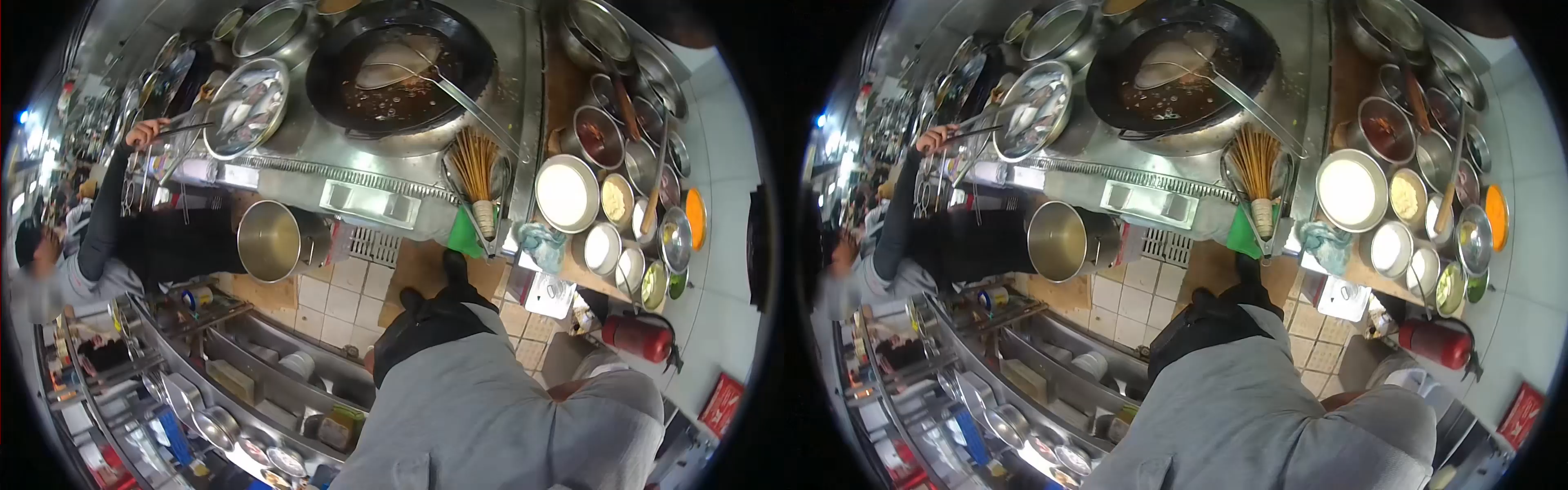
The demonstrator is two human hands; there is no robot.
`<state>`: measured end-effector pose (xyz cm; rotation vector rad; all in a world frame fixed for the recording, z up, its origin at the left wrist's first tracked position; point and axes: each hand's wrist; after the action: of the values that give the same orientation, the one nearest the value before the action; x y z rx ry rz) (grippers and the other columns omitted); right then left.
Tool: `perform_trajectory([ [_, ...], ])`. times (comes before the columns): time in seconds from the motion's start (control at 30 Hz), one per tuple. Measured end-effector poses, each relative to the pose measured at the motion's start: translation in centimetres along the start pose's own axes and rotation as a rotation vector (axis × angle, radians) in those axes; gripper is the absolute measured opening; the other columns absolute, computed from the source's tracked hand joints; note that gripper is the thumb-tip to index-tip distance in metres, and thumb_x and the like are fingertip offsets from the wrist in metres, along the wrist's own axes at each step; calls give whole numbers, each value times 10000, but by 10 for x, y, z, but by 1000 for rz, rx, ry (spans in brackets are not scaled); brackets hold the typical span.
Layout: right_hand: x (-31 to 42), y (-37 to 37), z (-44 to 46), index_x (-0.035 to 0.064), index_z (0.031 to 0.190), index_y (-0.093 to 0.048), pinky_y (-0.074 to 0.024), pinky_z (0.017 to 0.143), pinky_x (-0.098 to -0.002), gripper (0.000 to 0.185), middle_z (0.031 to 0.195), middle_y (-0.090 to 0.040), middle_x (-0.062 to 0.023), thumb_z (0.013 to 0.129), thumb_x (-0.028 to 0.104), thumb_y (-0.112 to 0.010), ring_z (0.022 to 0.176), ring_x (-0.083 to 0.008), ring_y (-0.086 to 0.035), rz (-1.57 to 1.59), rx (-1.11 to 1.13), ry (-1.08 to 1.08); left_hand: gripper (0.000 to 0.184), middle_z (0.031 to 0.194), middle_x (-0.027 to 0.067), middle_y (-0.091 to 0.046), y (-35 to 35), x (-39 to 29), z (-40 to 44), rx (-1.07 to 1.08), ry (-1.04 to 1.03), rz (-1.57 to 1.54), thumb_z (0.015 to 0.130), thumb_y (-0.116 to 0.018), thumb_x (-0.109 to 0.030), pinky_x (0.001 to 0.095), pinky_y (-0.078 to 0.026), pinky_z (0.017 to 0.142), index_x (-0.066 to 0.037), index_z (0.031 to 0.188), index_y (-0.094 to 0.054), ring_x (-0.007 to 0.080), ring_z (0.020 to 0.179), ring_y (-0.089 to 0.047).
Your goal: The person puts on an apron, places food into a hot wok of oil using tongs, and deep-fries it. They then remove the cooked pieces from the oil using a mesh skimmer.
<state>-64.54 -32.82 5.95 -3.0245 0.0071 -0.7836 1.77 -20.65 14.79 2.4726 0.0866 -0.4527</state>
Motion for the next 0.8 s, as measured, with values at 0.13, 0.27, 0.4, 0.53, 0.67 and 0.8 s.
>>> perform_trajectory([
  [0.13,30,-35,6,44,1289,-610,-512,952,-490,535,1173,-693,-248,919,430,-617,1138,-414,-648,92,-37,-38,313,957,198,-714,28,50,16,42,-108,82,952,-592,-189,438,-539,831,-33,1216,-656,338,933,-690],
  [0.27,57,-46,5,44,1293,-610,-512,953,-489,540,1177,-692,-248,919,432,-618,1141,-413,-647,151,-103,-87,314,959,198,-713,61,91,49,38,-224,161,950,-592,-186,439,-539,834,-34,1217,-655,339,936,-689],
  [0.4,84,-76,6,44,1297,-610,-512,953,-488,545,1181,-692,-248,918,435,-619,1144,-413,-647,252,-174,-142,314,961,199,-713,99,124,92,59,-365,258,949,-592,-183,440,-540,836,-35,1219,-653,341,938,-688],
  [0.53,101,-29,-83,6,1191,-691,-514,959,-470,523,1199,-686,-251,916,448,-641,1169,-410,-634,164,-908,-677,315,963,199,-712,112,112,137,57,-498,304,947,-592,-180,441,-540,838,-36,1220,-652,342,941,-686],
  [0.67,102,99,-204,-24,1151,-668,-512,759,-376,376,915,-693,-138,989,311,-619,834,-248,-660,659,-1696,-169,315,965,199,-711,95,71,149,17,-527,291,945,-592,-177,442,-540,840,-37,1222,-651,344,944,-685],
  [0.8,92,233,-272,-6,1157,-664,-496,728,-286,382,884,-662,-33,1023,345,-595,840,-135,-631,729,-1944,-17,392,896,154,-706,235,-71,179,-578,-193,-478,912,-675,-118,352,-544,736,-12,1283,-602,264,797,-690],
])
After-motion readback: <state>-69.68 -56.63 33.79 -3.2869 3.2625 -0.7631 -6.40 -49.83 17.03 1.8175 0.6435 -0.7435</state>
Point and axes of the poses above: each hand's wrist, its own z-axis towards the middle knuckle, its own y-axis out of the back of the hand, x = y × z
